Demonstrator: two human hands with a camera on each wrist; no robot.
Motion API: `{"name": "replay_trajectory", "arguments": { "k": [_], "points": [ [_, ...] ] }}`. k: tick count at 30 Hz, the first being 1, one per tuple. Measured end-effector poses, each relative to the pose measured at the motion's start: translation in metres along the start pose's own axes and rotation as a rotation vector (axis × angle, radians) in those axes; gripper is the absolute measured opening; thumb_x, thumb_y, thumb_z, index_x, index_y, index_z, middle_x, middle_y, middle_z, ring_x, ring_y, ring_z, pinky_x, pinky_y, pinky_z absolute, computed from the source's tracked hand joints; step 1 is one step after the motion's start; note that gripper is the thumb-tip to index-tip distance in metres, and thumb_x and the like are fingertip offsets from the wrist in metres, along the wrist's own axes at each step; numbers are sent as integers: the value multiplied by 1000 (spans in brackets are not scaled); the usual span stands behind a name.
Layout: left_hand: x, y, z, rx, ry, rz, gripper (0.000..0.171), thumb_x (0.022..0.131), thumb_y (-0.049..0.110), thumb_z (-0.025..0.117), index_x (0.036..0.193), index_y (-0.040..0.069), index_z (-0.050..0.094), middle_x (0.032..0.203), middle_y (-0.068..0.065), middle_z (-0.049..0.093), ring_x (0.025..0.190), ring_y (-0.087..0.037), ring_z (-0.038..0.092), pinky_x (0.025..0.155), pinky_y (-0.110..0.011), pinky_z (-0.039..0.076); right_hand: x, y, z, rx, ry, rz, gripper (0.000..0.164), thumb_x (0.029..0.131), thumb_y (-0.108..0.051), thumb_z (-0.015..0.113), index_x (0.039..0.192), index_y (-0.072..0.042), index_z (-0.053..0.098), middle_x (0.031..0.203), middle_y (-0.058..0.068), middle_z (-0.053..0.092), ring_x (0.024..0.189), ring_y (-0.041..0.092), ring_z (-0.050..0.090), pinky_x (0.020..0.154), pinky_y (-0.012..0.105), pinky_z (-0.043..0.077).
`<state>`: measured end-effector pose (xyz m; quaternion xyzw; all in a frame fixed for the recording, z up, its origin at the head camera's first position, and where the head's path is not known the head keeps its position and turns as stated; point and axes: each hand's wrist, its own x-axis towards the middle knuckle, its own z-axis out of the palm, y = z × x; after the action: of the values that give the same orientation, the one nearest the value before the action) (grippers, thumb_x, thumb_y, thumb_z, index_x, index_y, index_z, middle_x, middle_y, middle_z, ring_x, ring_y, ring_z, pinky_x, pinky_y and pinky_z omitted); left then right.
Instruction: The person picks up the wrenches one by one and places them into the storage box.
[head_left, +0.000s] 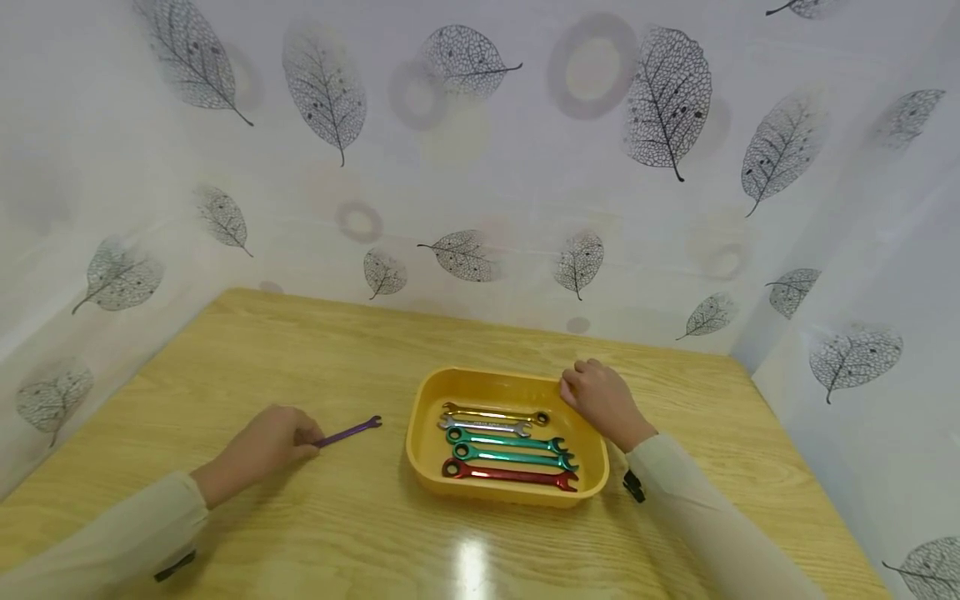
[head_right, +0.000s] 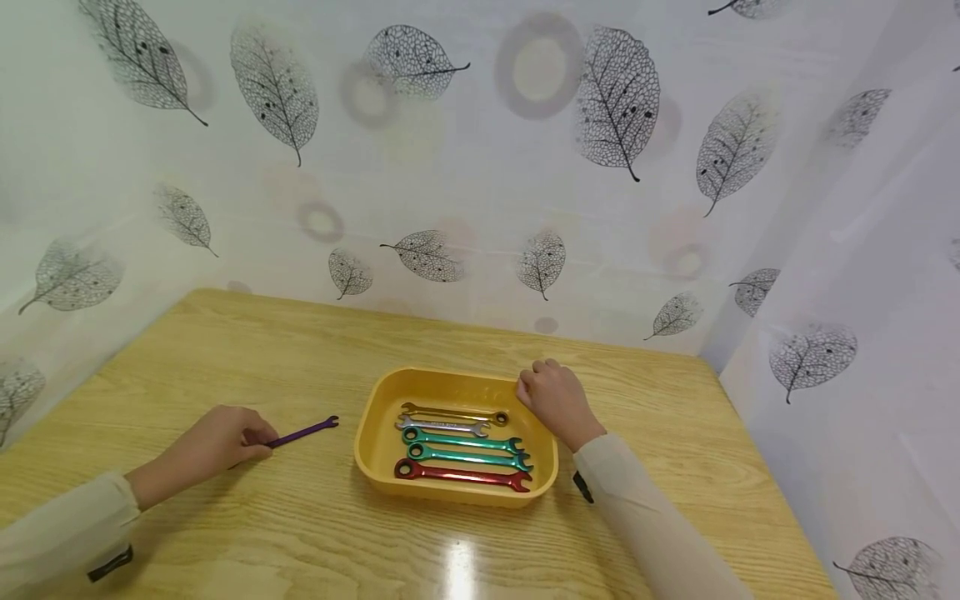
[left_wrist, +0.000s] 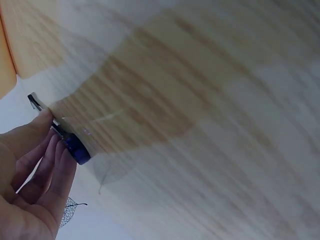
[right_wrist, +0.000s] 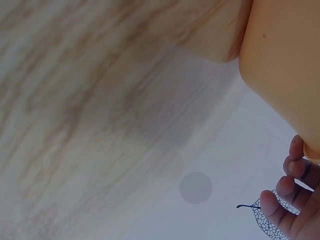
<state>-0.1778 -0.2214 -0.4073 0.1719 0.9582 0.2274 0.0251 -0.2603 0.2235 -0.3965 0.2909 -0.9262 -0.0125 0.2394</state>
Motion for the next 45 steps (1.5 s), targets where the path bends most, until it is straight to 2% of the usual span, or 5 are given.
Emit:
{"name": "replay_trajectory", "arguments": {
  "k": [12,21,28,34,45],
  "points": [
    [3,-2,1,48,15,23,5,72,8,75,77,8,73,72,1,69,64,-6,59,58,-22,49,1,2,1,-15,2,-8,22,85,-12,60,64,-10,56,56,0,40,53,13,32,52,23,34],
    [3,-13,1,53,-4,124,9,74,8,74,72,14,69,67,10,62,60,2,51,54,-19,44,1,-1,3,22,11,-9,21,85,-11,60,64,-10,57,57,0,41,53,13,33,51,23,35],
    [4,-14,-2,-7,-8,129,11,73,3,71,73,11,64,67,8,60,59,3,50,54,-17,45,0,-2,1,10,4,-4,21,85,-11,60,64,-10,58,57,-1,40,53,12,32,51,22,34],
    [6,-11,-7,14,9,126,13,73,2,71,76,11,61,69,8,58,61,1,48,55,-18,45,0,-1,1,13,6,-2,22,85,-11,60,64,-10,57,56,-1,40,53,13,31,51,22,33],
    [14,-7,-13,102,96,150,15,73,3,69,74,12,57,69,7,53,64,-2,46,57,-21,44,-1,0,0,13,5,6,23,85,-10,60,63,-10,56,56,0,39,53,13,31,51,23,33]
  ]
}}
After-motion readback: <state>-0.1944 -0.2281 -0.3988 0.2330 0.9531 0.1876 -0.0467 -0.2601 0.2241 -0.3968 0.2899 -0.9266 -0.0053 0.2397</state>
